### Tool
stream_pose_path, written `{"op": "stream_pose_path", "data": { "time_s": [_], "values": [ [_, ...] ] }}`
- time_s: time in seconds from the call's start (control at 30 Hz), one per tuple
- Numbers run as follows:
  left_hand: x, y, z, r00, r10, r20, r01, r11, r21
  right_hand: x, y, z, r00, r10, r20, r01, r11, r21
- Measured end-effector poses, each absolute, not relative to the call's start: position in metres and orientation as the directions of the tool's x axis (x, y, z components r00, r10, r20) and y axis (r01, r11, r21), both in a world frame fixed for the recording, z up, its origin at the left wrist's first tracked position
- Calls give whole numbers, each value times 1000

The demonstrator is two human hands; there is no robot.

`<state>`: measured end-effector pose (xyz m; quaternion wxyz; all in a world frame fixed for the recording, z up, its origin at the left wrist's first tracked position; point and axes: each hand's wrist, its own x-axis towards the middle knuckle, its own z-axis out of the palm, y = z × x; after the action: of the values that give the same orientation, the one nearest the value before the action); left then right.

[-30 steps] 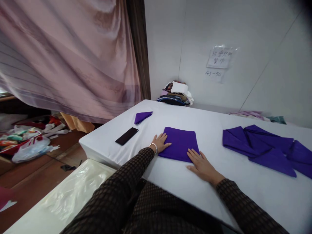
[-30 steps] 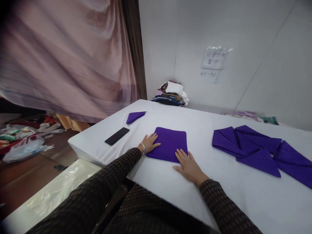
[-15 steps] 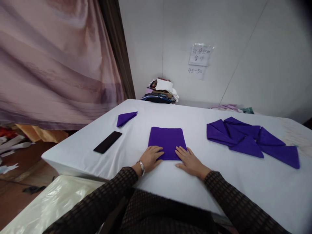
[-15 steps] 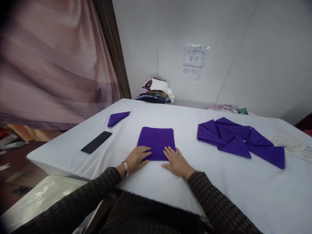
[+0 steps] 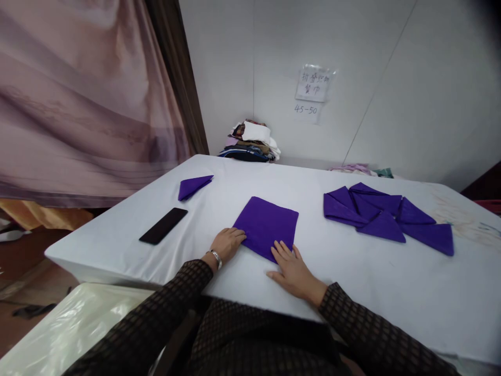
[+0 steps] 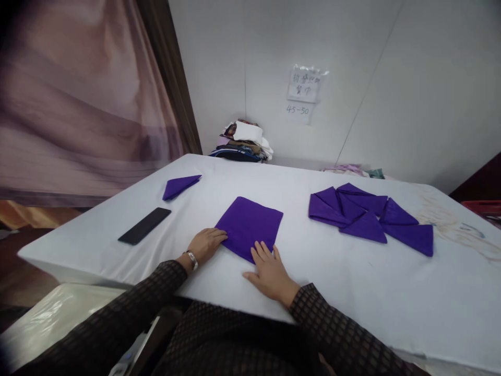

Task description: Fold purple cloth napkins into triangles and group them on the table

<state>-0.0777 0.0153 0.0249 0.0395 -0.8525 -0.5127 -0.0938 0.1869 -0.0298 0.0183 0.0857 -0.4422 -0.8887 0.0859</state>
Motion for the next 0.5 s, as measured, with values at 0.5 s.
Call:
{"op": "stream_pose_path", "data": {
  "time_s": [0.5],
  "values": [
    [-103, 36, 29, 288, 932, 219, 948, -309, 69, 238, 99, 32, -308, 937, 166, 870, 348, -349]
  ]
}}
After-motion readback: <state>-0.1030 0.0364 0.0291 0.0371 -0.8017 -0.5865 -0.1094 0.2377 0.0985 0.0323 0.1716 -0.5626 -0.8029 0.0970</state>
